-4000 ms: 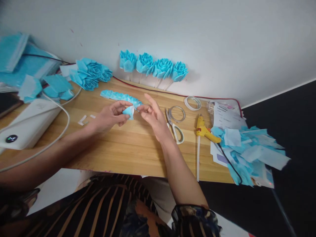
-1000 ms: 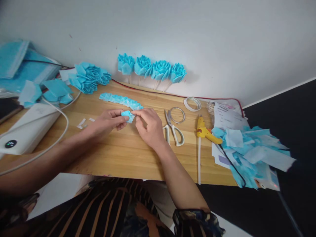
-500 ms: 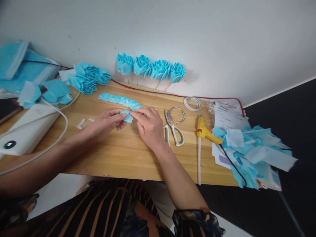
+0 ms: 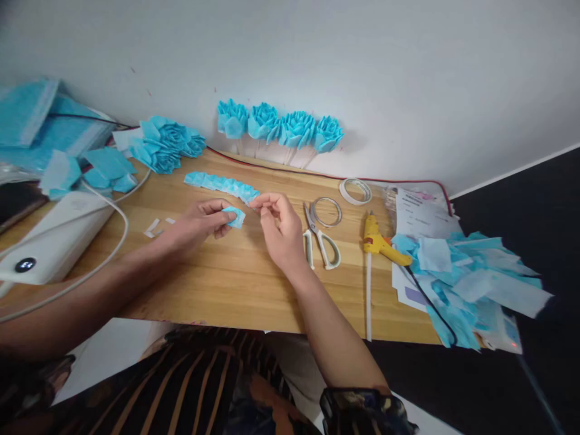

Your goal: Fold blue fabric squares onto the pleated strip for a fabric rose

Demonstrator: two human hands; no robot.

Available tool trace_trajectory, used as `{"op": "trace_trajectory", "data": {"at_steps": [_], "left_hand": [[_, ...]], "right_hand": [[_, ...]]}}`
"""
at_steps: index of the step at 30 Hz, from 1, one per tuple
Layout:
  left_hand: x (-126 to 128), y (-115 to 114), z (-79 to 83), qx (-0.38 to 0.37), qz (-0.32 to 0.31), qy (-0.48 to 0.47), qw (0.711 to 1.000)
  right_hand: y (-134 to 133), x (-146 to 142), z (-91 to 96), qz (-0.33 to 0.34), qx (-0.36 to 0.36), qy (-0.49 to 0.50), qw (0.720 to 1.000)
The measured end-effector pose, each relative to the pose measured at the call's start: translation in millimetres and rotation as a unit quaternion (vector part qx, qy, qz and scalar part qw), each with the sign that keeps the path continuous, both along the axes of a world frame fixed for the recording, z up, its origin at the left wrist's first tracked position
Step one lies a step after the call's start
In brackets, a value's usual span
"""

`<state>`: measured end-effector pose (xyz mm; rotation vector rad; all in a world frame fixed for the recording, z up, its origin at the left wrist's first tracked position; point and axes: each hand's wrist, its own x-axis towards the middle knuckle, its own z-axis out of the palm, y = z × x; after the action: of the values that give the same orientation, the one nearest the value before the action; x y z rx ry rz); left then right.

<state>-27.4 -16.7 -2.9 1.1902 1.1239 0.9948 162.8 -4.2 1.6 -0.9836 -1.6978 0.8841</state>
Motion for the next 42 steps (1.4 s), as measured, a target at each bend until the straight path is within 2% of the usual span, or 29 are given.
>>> {"op": "trace_trajectory", "data": {"at_steps": [3,6,12,21,24,27,31,39,42], "left_hand": [[0,-1,2.0,0.021,-0.013,0.035,0.999],[0,-3,4.2,0.035,-0.022,0.059,0.997],[2,-5,6.9,0.076,-0.035,0.074,0.994],[-3,-1,3.1,0.042,-0.060,0.039,0.997],[-3,-1,2.7,0.047,-0.041,0.000,0.998],[-3,-1,2.5,0.051,-0.010,0.012,0.999],[-2,-1,1.7,0.041,0.000,0.020,0.999],[-1,3,-3.5,-0.013,-0.008,-0.060,0.998],[0,3,-2.3,-0.022,-0.005,-0.097,0.995]], "right_hand": [[4,3,1.3,0.069,-0.145,0.076,0.984],[5,4,3.4,0.124,-0.203,0.083,0.968],[6,2,2.7,0.123,-0.201,0.070,0.969],[10,5,2.2,0.131,-0.236,0.107,0.957],[11,6,2.5,0.123,-0.239,0.121,0.956],[10,5,1.9,0.122,-0.237,0.120,0.956],[9,2,-0.7,0.122,-0.225,0.103,0.961],[8,2,-3.5,0.167,-0.185,0.029,0.968],[9,2,-4.7,0.145,-0.179,0.044,0.972]]}}
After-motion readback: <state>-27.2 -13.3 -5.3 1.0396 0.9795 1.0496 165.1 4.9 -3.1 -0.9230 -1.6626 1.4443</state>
